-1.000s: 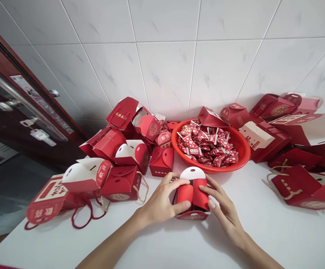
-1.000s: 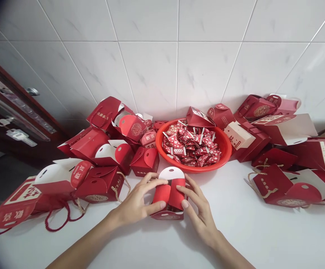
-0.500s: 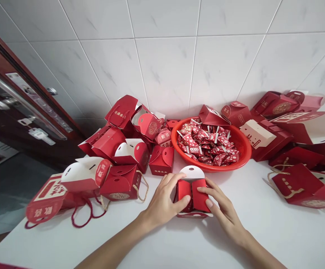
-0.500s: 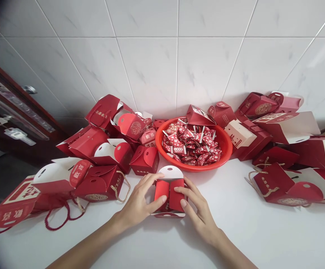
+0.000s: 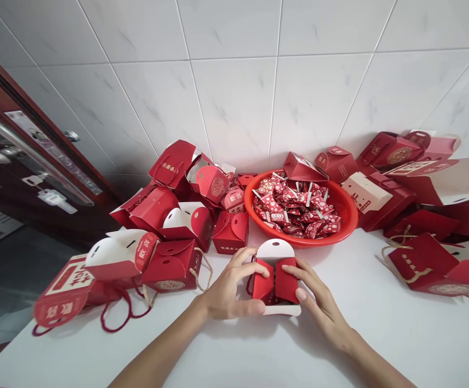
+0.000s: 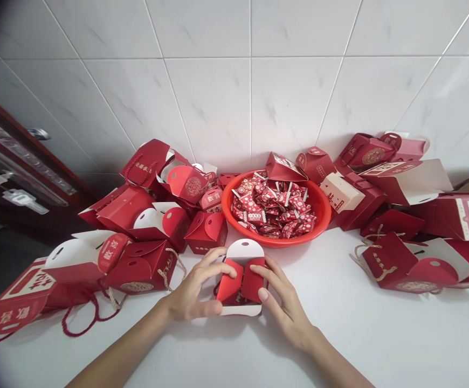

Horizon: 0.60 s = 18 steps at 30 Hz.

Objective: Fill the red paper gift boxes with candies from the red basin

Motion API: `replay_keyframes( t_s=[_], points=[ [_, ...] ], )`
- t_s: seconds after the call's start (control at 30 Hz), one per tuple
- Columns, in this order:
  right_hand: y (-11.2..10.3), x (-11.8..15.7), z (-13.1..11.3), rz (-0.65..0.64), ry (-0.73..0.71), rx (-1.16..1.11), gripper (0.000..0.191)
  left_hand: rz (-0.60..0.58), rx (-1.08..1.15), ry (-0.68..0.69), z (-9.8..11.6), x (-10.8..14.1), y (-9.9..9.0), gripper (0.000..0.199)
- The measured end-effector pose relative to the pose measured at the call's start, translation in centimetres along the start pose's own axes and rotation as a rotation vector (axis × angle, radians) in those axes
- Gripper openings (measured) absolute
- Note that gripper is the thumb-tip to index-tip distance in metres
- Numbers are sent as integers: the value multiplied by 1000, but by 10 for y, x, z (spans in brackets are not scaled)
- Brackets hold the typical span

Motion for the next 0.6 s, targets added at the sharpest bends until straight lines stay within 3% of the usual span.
replay_keyframes(
  t_s=[0.07,0.17,0.33,0.47,0.6],
  points=[
    [-2,0,-2,-18,-18,-10,43,-59,39,0,-1,0,-1,77],
    [-6,-1,-6,-69,-80,-45,54,-88,46,13,1,0,0,78],
    [-5,0,-3,-112,-119,-35,77,-22,9,-3,2,0,3,41],
    [-1,0,0,-62,-92,26,65,45,2,-3,1,1,6,37],
    [0,0,-1,-13,-70,87,51,154,105,-102,-10,6,13,64]
  ],
)
Point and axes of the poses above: each hand's wrist, its own x-axis away from the middle knuckle, its own y-axis out of the palm, z = x × y, the point moved 6 cm from there along -x, towards the middle knuckle, and after that the axes turned 5 degrees about y, right-handed, at the moved point
